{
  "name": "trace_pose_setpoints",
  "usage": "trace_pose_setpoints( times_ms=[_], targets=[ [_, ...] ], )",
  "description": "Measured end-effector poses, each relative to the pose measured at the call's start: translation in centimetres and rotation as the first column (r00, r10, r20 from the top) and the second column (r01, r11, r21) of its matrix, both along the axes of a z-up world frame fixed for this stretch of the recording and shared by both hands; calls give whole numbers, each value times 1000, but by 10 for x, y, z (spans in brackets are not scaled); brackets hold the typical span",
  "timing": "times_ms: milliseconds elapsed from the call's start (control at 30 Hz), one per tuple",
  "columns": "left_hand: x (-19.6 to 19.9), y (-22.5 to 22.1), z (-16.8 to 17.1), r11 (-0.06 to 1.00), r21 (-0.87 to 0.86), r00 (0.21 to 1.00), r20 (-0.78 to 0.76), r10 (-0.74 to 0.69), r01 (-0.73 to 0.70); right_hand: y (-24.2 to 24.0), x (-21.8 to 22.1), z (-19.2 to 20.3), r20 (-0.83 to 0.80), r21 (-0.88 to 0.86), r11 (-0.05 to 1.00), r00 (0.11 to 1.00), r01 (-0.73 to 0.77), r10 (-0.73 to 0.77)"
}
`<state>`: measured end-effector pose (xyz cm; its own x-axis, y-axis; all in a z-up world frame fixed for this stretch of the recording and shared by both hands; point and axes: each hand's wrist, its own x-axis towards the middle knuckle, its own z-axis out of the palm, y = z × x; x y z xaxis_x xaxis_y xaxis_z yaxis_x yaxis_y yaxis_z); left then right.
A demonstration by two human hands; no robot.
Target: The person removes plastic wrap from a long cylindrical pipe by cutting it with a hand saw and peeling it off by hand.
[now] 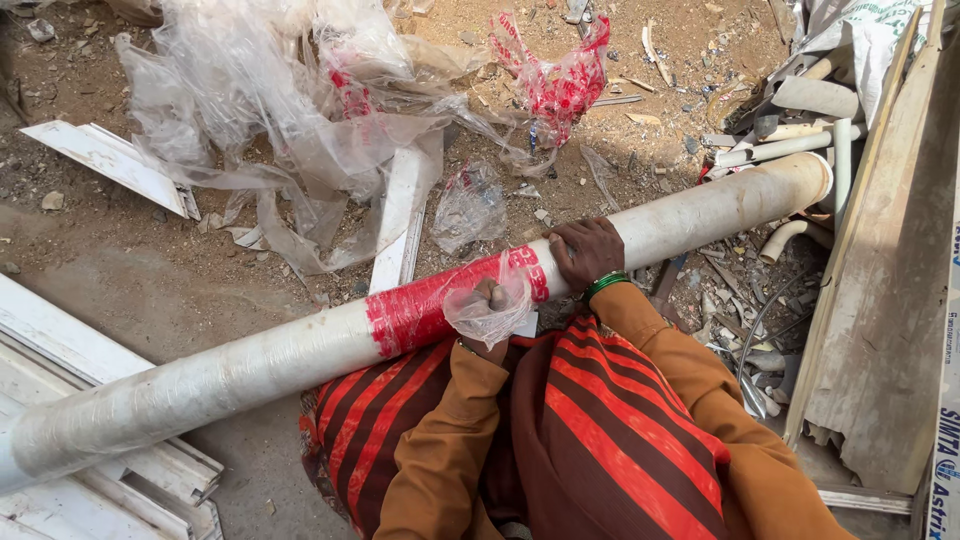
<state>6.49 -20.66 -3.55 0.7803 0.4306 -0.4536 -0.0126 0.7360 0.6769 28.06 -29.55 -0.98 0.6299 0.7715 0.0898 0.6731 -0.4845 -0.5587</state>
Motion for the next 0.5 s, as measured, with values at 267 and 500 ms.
trace_pose_setpoints(
  times_ms=[267,500],
  targets=[
    [-38,-30,-2,989,-104,995,-5,104,-104,-1,-4,-1,20,-34,999,1000,-5,6],
    [-58,-48,-10,976,-105,982,-14,190,-190,-4,-5,-6,26,1,1000,1000,1,-1]
  ],
)
